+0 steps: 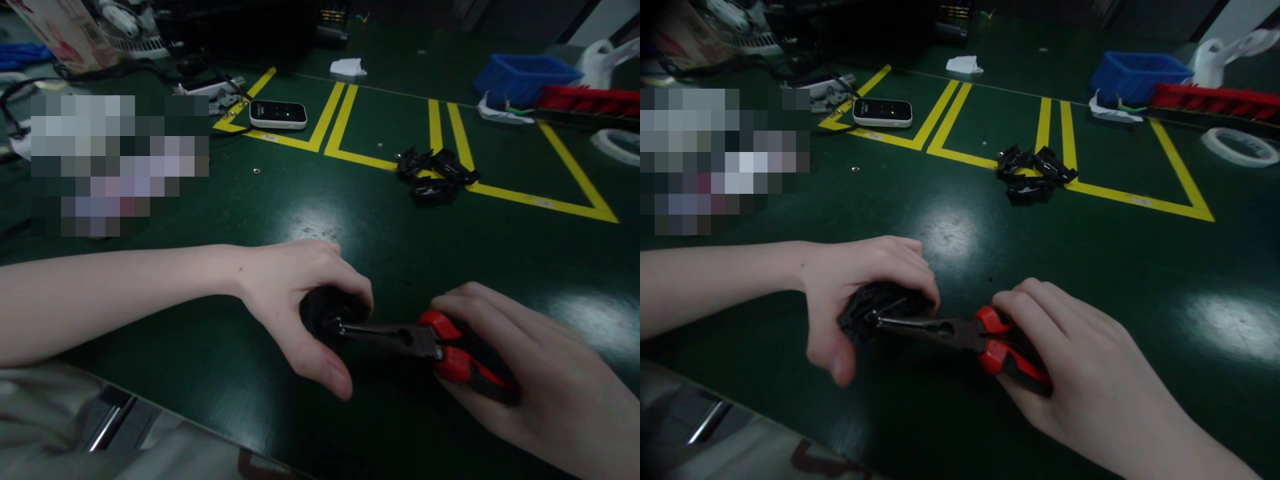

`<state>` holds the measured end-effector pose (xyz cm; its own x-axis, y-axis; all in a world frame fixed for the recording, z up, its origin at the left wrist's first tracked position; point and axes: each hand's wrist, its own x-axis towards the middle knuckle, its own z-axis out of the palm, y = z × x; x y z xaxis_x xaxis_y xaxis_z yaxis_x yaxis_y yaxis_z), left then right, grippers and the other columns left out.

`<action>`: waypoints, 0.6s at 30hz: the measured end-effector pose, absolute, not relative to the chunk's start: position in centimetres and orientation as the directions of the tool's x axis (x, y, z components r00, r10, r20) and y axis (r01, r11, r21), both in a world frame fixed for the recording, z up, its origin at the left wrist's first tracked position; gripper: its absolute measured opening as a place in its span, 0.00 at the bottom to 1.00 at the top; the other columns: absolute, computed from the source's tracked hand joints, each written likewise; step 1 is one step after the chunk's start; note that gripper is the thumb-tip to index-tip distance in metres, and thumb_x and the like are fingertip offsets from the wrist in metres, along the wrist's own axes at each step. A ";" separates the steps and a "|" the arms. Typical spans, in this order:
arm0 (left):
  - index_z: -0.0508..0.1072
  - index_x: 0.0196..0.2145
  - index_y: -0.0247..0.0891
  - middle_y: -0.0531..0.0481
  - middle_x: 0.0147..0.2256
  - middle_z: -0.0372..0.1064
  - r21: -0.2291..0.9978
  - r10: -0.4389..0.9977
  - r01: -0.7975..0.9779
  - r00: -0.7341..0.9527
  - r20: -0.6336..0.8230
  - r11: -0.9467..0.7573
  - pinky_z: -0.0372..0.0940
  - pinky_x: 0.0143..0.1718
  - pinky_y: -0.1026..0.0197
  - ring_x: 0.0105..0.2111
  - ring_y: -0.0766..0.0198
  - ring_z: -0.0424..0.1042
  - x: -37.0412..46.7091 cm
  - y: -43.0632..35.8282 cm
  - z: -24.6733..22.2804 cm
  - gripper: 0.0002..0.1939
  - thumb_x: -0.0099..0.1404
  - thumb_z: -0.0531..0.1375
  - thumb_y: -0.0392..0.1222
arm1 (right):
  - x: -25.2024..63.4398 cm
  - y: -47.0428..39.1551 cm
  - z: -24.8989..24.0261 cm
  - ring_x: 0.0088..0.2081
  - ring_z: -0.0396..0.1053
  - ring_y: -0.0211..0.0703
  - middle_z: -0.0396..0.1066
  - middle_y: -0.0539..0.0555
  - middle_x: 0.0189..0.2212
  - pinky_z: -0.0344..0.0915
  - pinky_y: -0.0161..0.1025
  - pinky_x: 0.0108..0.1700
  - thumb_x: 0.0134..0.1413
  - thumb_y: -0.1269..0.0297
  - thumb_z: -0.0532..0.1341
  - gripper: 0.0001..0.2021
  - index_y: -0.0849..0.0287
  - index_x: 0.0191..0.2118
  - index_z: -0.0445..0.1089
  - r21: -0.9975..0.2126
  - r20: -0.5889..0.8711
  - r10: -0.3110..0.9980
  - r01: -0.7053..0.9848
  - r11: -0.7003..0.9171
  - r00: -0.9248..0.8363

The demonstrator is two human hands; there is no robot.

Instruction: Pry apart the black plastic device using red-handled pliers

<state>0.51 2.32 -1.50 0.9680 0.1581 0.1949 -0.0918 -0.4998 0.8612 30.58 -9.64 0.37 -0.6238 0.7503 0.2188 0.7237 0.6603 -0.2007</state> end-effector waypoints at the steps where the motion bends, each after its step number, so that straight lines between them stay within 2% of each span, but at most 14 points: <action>1: 0.80 0.42 0.42 0.47 0.37 0.84 0.862 0.155 -0.098 0.967 0.200 -0.498 0.64 0.31 0.57 0.31 0.55 0.78 0.5 2.3 -1.5 0.34 0.46 0.78 0.68 | 30.6 -9.7 0.3 0.37 0.80 0.51 0.79 0.56 0.45 0.74 0.43 0.29 0.62 0.58 0.62 0.19 0.49 0.58 0.68 -0.184 0.224 0.744 0.722 0.667 -0.630; 7: 0.80 0.43 0.39 0.45 0.37 0.84 0.838 0.149 -0.134 0.958 0.247 -0.530 0.64 0.31 0.57 0.29 0.57 0.77 0.7 2.2 -1.7 0.35 0.47 0.78 0.66 | 30.6 -9.5 0.2 0.37 0.79 0.51 0.79 0.56 0.45 0.74 0.43 0.31 0.61 0.62 0.60 0.20 0.49 0.58 0.68 -0.165 0.252 0.730 0.716 0.679 -0.635; 12: 0.78 0.41 0.37 0.46 0.33 0.81 0.767 0.165 -0.173 0.925 0.342 -0.618 0.61 0.28 0.57 0.27 0.60 0.73 0.9 1.7 -1.5 0.34 0.48 0.79 0.64 | 29.8 -9.8 0.1 0.37 0.79 0.49 0.78 0.53 0.42 0.74 0.42 0.32 0.61 0.62 0.59 0.17 0.47 0.55 0.69 -0.244 0.210 0.783 0.744 0.622 -0.586; 18: 0.75 0.46 0.39 0.48 0.37 0.81 0.706 0.149 -0.202 0.903 0.402 -0.679 0.64 0.32 0.58 0.31 0.59 0.75 0.9 1.7 -1.6 0.35 0.50 0.79 0.62 | 28.7 -10.4 0.7 0.34 0.78 0.46 0.77 0.51 0.38 0.72 0.42 0.32 0.61 0.65 0.58 0.13 0.46 0.50 0.69 -0.299 0.196 0.825 0.769 0.565 -0.530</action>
<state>0.88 1.68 -1.63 0.9035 0.1488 0.4020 -0.2023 -0.6790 0.7058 28.74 -10.45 0.69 -0.5296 0.8253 0.1961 0.7692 0.5647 -0.2991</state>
